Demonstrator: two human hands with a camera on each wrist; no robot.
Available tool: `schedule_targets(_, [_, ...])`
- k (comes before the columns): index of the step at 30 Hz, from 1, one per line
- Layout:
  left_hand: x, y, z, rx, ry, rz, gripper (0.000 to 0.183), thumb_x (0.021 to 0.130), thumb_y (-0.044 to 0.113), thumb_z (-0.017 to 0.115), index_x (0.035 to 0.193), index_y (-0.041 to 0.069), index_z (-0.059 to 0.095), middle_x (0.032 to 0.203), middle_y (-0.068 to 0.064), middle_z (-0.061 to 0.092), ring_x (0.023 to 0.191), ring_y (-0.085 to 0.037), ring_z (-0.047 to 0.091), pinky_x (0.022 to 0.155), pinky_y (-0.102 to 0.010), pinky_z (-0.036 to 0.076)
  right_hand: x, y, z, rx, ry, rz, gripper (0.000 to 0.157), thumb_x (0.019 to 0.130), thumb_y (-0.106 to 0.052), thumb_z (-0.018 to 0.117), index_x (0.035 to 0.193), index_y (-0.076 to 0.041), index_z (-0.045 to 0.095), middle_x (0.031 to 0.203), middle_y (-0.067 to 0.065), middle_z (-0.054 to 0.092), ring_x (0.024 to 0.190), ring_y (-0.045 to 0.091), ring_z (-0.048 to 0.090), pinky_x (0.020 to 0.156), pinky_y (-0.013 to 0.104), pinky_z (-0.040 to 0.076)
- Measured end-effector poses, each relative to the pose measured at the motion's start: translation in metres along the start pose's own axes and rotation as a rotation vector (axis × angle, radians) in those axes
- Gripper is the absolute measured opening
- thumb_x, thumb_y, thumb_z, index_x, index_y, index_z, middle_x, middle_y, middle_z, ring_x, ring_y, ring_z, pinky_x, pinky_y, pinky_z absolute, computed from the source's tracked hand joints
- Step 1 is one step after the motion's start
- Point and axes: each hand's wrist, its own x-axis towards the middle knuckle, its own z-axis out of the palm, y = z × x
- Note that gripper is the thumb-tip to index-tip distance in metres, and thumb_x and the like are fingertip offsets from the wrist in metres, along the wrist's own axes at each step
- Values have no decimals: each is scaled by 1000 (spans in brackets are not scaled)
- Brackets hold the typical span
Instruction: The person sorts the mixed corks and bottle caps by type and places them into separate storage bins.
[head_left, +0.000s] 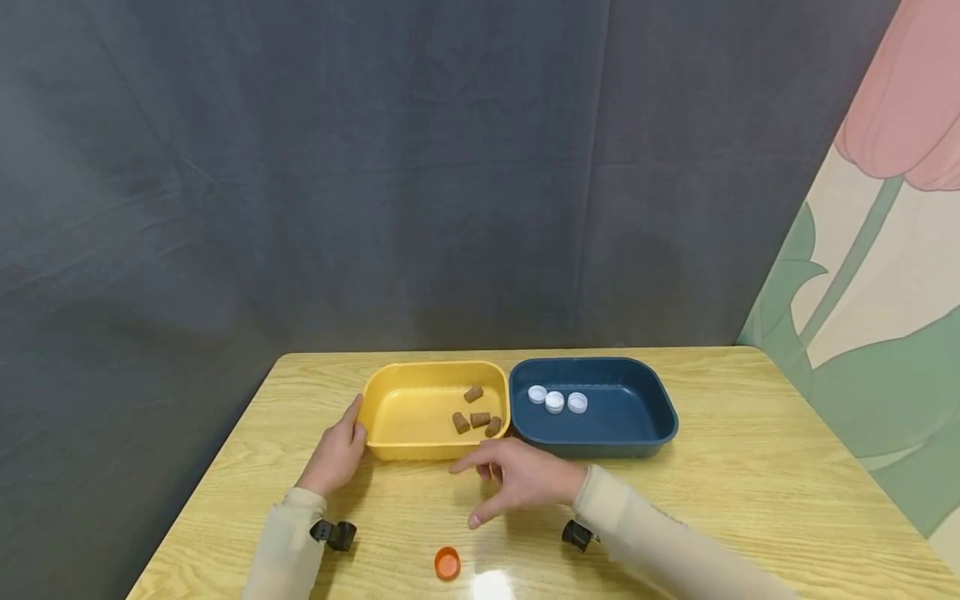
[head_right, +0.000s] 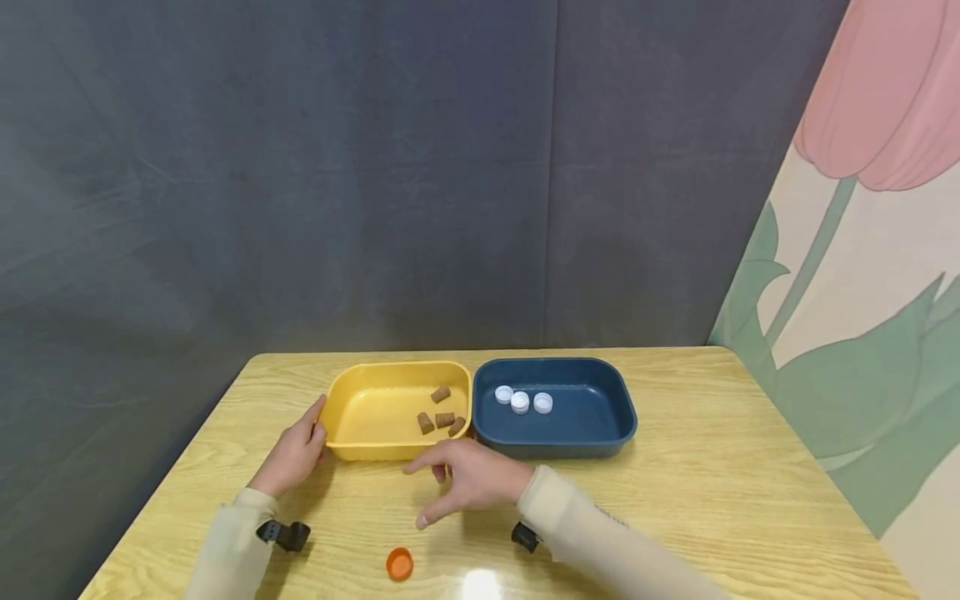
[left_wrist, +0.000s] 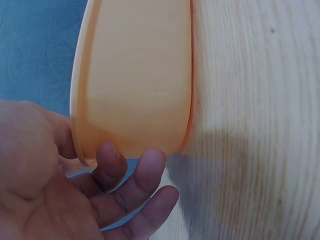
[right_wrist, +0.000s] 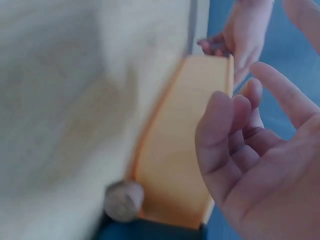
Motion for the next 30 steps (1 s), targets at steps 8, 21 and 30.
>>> schedule_targets(8, [0,0,-1,3,-6,6,55,109,16,28,160,2,14,66,-5,50,53,-17,45,51,-28,40,-8,5,31,-32,-70,-9,63,74,-39,89,130,-19,69,84,-3,58,72,2,48,66,14,42])
schedule_targets(21, [-2,5,-1,6,-1,-6,55,109,15,29,160,1,14,65,-6,50,52,-16,44,50,-27,40,-6,5,51,-150,-92,-71,63,71,-45,89,127,-23,71,82,-9,52,71,-6,40,64,11,38])
schedule_targets(30, [-2,1,0,0,-1,18,55,109,14,28,160,0,14,69,-13,55,53,-17,45,49,-28,39,-3,0,56,-243,-99,-79,61,71,-46,88,126,-27,71,81,-12,48,70,-5,38,60,11,36])
